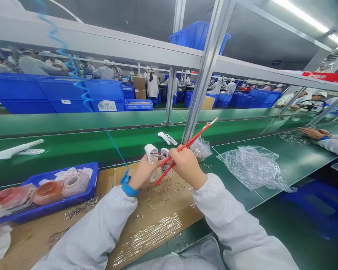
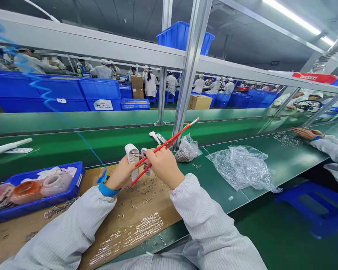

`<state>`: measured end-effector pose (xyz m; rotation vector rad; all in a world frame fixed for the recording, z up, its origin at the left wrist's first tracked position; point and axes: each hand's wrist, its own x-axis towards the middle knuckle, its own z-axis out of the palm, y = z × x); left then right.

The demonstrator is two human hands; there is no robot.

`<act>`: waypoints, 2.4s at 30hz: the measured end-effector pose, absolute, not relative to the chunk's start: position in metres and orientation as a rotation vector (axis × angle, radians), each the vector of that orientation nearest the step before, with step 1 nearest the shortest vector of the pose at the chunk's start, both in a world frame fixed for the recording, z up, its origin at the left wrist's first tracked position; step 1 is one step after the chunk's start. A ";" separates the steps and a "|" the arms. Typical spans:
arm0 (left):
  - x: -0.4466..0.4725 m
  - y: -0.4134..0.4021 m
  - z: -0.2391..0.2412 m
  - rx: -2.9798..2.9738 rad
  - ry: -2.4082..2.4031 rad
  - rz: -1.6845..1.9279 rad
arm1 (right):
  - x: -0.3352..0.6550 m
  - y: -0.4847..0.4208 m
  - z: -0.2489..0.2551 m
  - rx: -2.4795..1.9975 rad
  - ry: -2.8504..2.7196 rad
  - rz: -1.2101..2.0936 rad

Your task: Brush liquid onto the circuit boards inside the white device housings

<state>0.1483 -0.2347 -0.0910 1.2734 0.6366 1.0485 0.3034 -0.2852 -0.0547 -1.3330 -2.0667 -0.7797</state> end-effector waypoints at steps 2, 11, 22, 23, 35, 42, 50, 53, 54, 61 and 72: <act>0.141 -0.227 -0.089 1.161 0.701 1.122 | 0.306 -0.283 -0.061 -1.339 -2.079 -0.761; 0.099 -0.191 -0.070 0.647 0.729 1.538 | 0.321 -0.266 -0.140 -1.561 -2.442 -0.440; 0.102 -0.195 -0.068 0.617 0.728 1.510 | 0.314 -0.249 -0.166 -1.729 -2.498 -0.238; 0.102 -0.196 -0.068 0.619 0.736 1.512 | 0.314 -0.250 -0.165 -1.729 -2.492 -0.227; 0.114 -0.208 -0.068 0.503 0.761 1.638 | 0.314 -0.278 -0.108 -1.447 -2.255 -0.241; 0.131 -0.236 -0.066 0.553 0.640 1.844 | 0.283 -0.287 -0.082 -1.136 -2.059 -0.164; 0.133 -0.250 -0.065 0.636 0.681 1.945 | 0.254 -0.288 -0.064 -1.297 -1.967 0.062; 0.133 -0.251 -0.070 0.685 0.735 1.938 | 0.248 -0.285 -0.067 -1.275 -1.913 0.020; 0.133 -0.250 -0.072 0.699 0.754 1.937 | 0.246 -0.284 -0.069 -1.279 -1.905 0.011; 0.129 -0.254 -0.070 0.647 0.936 1.848 | 0.236 -0.285 -0.079 -1.278 -1.822 -0.009; 0.122 -0.256 -0.045 0.413 0.732 1.817 | 0.216 -0.295 -0.086 -1.073 -1.857 -0.469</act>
